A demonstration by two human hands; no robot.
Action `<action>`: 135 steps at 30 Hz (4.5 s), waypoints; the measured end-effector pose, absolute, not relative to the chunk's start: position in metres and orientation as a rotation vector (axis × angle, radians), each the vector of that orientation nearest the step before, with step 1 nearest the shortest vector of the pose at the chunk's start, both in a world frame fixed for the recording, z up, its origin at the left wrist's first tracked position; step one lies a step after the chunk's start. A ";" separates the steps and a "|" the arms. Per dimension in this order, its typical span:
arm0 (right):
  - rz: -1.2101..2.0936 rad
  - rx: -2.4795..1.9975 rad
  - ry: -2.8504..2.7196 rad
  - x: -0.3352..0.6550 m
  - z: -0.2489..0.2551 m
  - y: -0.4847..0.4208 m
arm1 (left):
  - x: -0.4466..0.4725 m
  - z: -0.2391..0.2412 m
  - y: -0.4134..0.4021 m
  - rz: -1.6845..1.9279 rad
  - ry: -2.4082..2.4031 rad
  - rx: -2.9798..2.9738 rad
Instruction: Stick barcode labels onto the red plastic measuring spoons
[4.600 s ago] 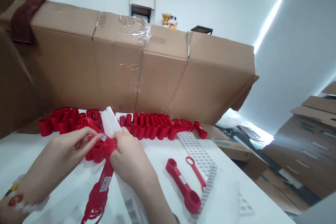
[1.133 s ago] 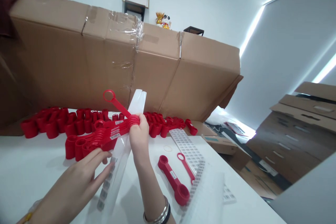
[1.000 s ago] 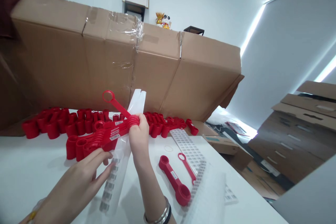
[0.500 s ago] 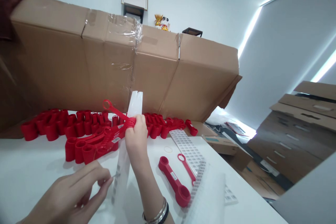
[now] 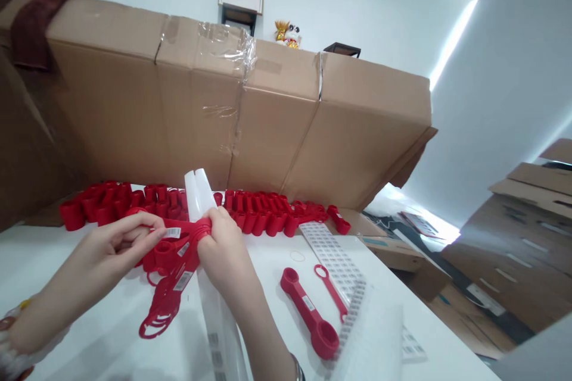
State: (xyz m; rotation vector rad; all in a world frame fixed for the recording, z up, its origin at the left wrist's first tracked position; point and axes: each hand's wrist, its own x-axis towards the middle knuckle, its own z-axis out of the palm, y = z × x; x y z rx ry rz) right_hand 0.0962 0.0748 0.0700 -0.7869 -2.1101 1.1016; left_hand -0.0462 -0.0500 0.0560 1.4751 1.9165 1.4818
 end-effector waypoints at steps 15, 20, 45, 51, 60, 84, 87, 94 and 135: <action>1.092 -0.796 -2.141 0.099 0.073 0.070 | -0.045 0.050 -0.045 1.440 2.074 1.482; 1.103 -0.764 -2.125 0.099 0.071 0.070 | -0.046 0.050 -0.043 1.444 2.105 1.486; 1.318 -0.772 -2.142 0.098 0.074 0.075 | -0.072 0.060 -0.050 1.552 2.588 1.464; 1.485 -0.738 -2.167 0.099 0.074 0.075 | -0.058 0.063 -0.053 1.516 2.681 1.850; 1.509 -0.696 -2.199 0.100 0.080 0.071 | -0.072 0.059 -0.043 1.248 2.202 1.640; 0.832 -0.795 -2.188 0.096 0.068 0.066 | -0.026 -0.012 -0.009 1.247 2.370 2.158; 0.804 -0.839 -2.191 0.095 0.066 0.062 | -0.030 -0.018 -0.001 1.331 2.382 2.076; 0.652 -0.909 -2.285 0.089 0.063 0.064 | -0.043 0.001 -0.001 1.330 2.087 1.936; 1.173 -1.179 -2.161 0.187 0.013 0.060 | -0.023 0.024 -0.031 0.809 1.664 1.416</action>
